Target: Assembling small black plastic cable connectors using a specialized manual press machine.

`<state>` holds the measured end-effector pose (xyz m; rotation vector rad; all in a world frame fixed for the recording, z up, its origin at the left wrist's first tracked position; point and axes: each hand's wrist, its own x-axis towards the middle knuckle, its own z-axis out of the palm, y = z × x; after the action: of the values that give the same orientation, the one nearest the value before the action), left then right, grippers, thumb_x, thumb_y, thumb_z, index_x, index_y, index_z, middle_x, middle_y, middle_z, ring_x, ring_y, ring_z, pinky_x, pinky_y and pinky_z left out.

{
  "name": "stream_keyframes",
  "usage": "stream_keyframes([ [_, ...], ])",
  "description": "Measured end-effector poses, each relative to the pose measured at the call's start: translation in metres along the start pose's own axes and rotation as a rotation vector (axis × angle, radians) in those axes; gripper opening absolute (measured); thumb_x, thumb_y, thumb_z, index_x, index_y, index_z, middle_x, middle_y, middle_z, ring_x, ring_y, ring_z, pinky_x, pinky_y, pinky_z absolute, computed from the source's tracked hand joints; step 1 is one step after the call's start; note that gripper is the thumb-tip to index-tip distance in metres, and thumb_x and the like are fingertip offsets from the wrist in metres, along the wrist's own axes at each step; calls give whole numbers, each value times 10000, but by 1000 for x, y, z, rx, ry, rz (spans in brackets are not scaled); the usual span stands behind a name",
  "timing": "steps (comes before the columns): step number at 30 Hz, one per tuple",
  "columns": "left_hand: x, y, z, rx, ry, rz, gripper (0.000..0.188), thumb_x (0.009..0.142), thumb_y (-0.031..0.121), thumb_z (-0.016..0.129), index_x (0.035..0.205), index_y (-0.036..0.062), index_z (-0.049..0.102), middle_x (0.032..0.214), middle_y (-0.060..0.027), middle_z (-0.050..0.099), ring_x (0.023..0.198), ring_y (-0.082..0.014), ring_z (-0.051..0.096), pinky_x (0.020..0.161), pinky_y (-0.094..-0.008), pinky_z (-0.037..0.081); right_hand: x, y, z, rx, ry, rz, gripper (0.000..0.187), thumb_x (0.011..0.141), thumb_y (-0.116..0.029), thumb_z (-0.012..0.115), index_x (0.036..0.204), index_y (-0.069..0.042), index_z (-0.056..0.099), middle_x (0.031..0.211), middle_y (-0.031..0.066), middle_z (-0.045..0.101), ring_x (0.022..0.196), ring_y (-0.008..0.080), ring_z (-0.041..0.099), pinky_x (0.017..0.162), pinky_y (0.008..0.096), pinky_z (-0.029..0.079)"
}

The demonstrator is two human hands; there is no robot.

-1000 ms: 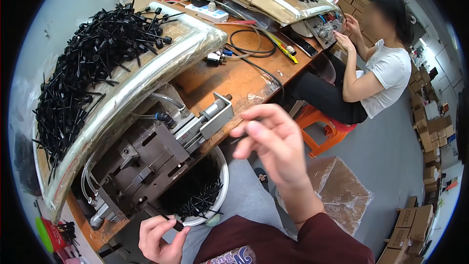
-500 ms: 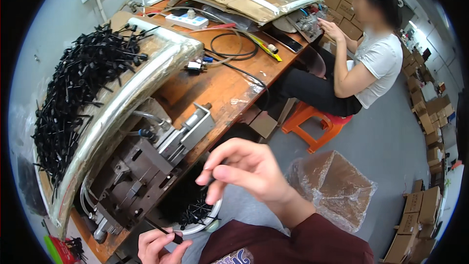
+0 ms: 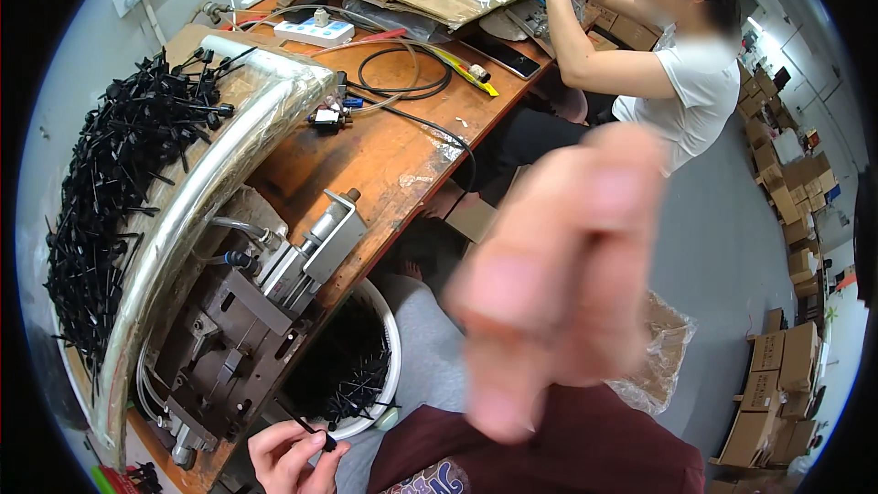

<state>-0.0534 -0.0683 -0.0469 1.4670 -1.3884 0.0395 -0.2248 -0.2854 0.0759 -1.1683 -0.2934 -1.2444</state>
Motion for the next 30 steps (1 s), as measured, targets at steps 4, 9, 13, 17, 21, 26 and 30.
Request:
stream_keyframes([
  [4, -12, -10, -2, -59, 47, -68, 406, 588, 13, 833, 945, 18, 640, 1127, -170, 516, 724, -179, 591, 657, -256, 514, -39, 37, -3, 36, 271, 430, 164, 920, 8, 532, 1073, 12, 472, 946, 240, 645, 639, 236, 664, 558, 313, 560],
  [9, -12, -12, -5, -41, 15, -99, 364, 623, 44, 816, 931, 4, 626, 1251, -239, 519, 730, -190, 602, 648, -268, 521, -75, 73, -9, 174, 243, 715, 135, 952, -52, 548, 1064, 24, 560, 959, 154, 665, 707, 180, 680, 644, 266, 555],
  [13, -8, -10, -4, -35, 20, -93, 365, 622, 56, 820, 923, -2, 622, 1266, -264, 532, 749, -203, 613, 667, -287, 536, -86, 85, -10, 145, 188, 777, 154, 976, -110, 528, 1058, 17, 558, 926, 111, 644, 689, 157, 663, 623, 248, 537],
  [17, -10, -9, -3, -15, -5, -93, 364, 614, 75, 834, 903, -8, 629, 1253, -264, 549, 843, -249, 643, 721, -318, 559, -92, 88, -13, 148, 181, 838, 156, 986, -124, 509, 1047, 8, 563, 909, 84, 643, 666, 124, 652, 582, 215, 493],
  [21, -11, -4, -6, -6, -55, -126, 367, 592, 66, 844, 884, -13, 635, 1238, -259, 563, 936, -287, 651, 755, -338, 571, -95, 93, -10, 131, 166, 837, 143, 978, -111, 522, 1044, 7, 564, 903, 81, 649, 647, 112, 645, 573, 208, 481],
  [26, 12, 9, 0, -56, -57, -111, 252, 627, 34, 818, 832, -40, 693, 1039, -233, 674, 798, -241, 694, 713, -316, 568, -89, 95, -2, 114, 158, 911, 139, 961, -68, 535, 1052, 31, 571, 894, 125, 666, 645, 124, 645, 596, 231, 513],
  [30, 17, 13, -10, -67, -172, -91, 262, 644, 47, 788, 887, -26, 722, 1075, -203, 675, 806, -251, 690, 702, -307, 560, -88, 92, 7, 56, 98, 919, 149, 964, -68, 532, 1055, 38, 582, 898, 123, 669, 651, 112, 639, 604, 221, 511],
])
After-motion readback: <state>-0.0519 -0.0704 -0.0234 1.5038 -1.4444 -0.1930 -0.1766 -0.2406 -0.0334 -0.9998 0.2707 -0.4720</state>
